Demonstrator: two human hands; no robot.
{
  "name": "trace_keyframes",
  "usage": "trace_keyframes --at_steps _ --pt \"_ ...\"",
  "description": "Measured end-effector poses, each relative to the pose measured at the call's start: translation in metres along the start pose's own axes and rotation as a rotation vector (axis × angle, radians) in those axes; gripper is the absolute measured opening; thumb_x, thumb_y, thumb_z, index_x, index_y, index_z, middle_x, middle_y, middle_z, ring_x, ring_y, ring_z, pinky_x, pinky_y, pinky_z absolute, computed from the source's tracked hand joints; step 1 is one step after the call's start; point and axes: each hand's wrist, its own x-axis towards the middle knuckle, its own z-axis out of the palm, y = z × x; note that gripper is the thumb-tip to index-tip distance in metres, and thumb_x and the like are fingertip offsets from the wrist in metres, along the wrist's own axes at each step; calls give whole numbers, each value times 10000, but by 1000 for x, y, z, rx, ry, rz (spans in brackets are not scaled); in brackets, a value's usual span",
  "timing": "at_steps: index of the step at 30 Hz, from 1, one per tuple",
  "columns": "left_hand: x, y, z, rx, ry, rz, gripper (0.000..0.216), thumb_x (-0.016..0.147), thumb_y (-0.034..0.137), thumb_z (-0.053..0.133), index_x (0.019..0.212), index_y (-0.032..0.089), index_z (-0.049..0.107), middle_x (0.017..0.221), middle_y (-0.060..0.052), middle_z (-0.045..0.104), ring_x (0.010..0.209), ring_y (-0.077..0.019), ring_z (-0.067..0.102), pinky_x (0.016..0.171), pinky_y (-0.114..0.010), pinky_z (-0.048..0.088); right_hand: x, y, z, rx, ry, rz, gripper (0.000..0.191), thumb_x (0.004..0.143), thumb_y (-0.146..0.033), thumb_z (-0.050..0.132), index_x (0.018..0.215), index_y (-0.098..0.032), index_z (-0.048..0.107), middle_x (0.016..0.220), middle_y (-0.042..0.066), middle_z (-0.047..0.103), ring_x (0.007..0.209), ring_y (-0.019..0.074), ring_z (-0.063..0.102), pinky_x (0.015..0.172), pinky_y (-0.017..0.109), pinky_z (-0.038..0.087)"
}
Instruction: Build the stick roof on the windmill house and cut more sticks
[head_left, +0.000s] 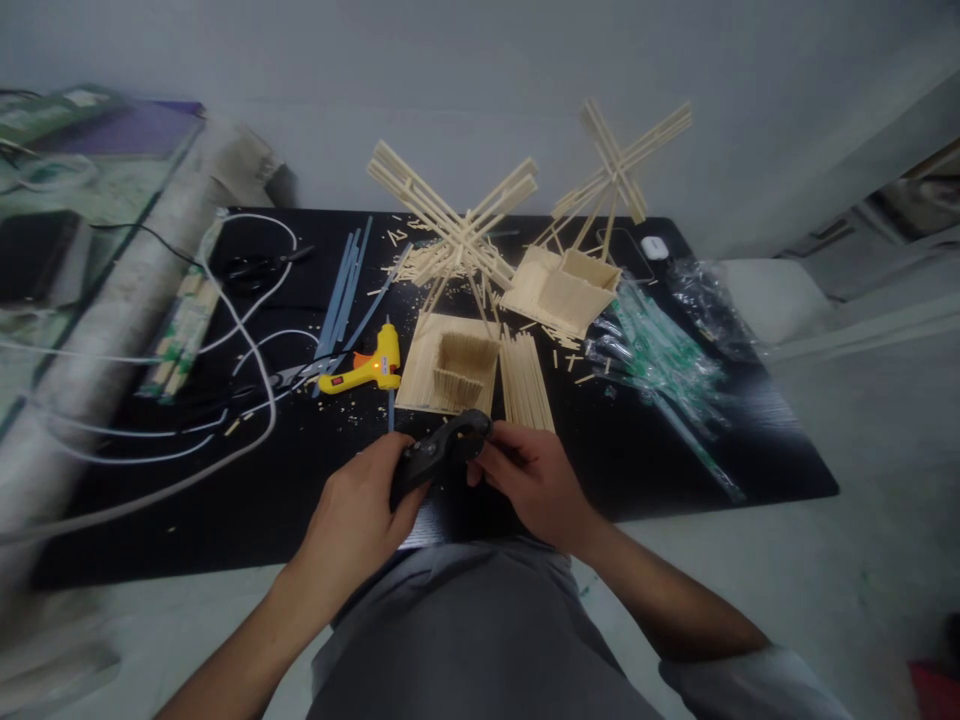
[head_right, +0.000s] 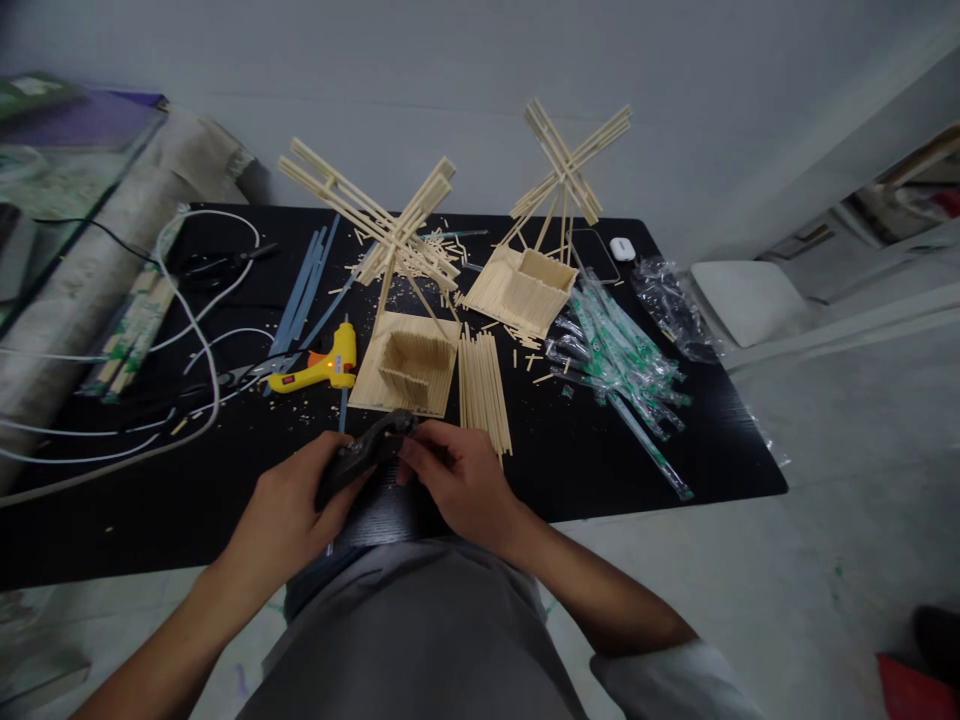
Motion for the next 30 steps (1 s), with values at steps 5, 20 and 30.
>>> trace_keyframes --at_steps 5,20,30 --pt "2 0 1 18 -21 -12 72 950 297 533 917 234 542 795 -15 674 701 -219 689 638 -304 464 -1 0 2 -19 7 27 409 1014 -485 624 729 -195 665 691 -2 636 661 120 545 590 244 376" --pt "5 -5 5 241 -83 -46 41 932 220 500 897 233 519 740 -16 671 649 -222 702 589 -296 413 1 9 8 108 44 68 337 918 -532 744 865 -205 682 714 -12 676 687 141 628 674 275 487" --pt "4 -4 4 196 -49 -25 63 937 265 479 883 239 499 710 -16 640 634 -230 684 590 -301 413 -2 9 11 204 70 126 359 897 -541 764 833 -201 669 708 -3 669 652 128 569 594 255 422"
